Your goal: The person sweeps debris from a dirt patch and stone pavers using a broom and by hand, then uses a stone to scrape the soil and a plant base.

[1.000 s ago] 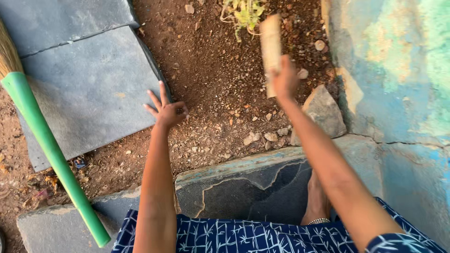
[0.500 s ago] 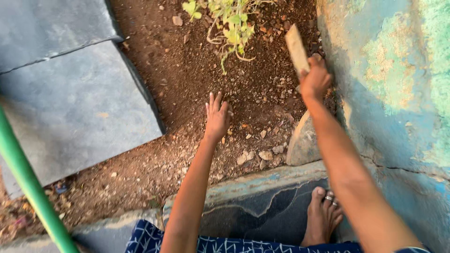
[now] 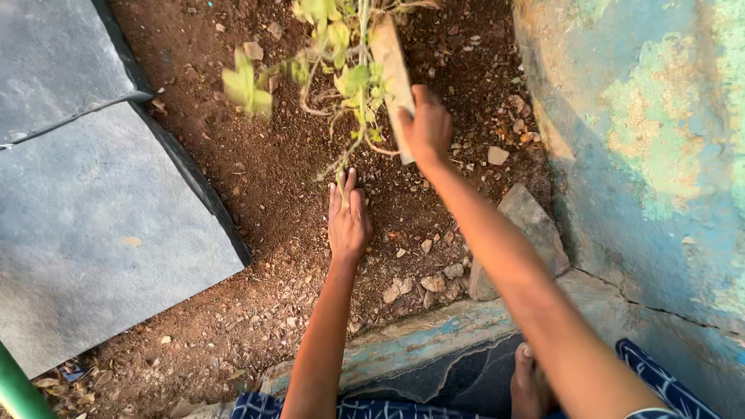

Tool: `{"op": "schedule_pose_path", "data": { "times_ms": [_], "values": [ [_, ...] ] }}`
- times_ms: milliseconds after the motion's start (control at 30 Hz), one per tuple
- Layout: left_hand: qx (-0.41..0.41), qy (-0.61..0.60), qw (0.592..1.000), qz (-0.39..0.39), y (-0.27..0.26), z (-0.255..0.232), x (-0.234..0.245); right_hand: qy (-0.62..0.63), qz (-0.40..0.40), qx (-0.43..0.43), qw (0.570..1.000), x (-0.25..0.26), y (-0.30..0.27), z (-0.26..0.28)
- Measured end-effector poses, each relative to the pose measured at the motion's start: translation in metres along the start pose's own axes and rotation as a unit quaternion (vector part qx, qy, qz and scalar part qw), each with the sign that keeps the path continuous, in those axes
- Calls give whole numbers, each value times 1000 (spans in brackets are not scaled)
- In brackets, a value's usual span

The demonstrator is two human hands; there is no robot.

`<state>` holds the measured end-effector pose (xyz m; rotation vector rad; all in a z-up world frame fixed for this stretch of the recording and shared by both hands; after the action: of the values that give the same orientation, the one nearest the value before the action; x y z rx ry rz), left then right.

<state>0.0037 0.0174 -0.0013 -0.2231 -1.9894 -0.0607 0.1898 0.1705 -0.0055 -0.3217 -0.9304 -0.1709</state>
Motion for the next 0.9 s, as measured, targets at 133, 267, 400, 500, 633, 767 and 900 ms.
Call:
{"op": "schedule_pose_path", "data": {
  "times_ms": [133, 267, 400, 500, 633, 767, 900],
  "values": [
    [0, -5, 1000, -13, 0, 2, -2, -94, -14, 13, 995, 31, 30, -66],
    [-11, -2, 1000, -23, -2, 1, 0, -162, -89, -7, 983, 90, 37, -131],
    [-11, -34, 999, -36, -5, 0, 4, -86, -155, 21, 984, 123, 17, -138],
    [-3, -15, 1000, -26, -1, -2, 3, -59, -205, 117, 970, 149, 1, -110],
    [-5, -9, 1000, -29, 0, -3, 5, 4, -176, 122, 977, 178, -3, -85],
    [-12, 1, 999, -46, 1, -4, 5, -199, -98, 68, 973, 158, -1, -94],
    [-4, -2, 999, -39, 0, -4, 0, -318, -46, 134, 938, 110, -12, -113]
  ]
}}
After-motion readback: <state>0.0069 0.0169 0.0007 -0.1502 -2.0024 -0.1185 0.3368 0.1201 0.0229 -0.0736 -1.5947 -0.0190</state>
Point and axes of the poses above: each hand's wrist, its own y-axis towards the middle knuckle, its own x-axis out of the back of the hand, z = x × y, the point moved 2 cm from there along y, towards the middle knuckle, and after that the axes turned 6 degrees about y, right-handed, at the moved point
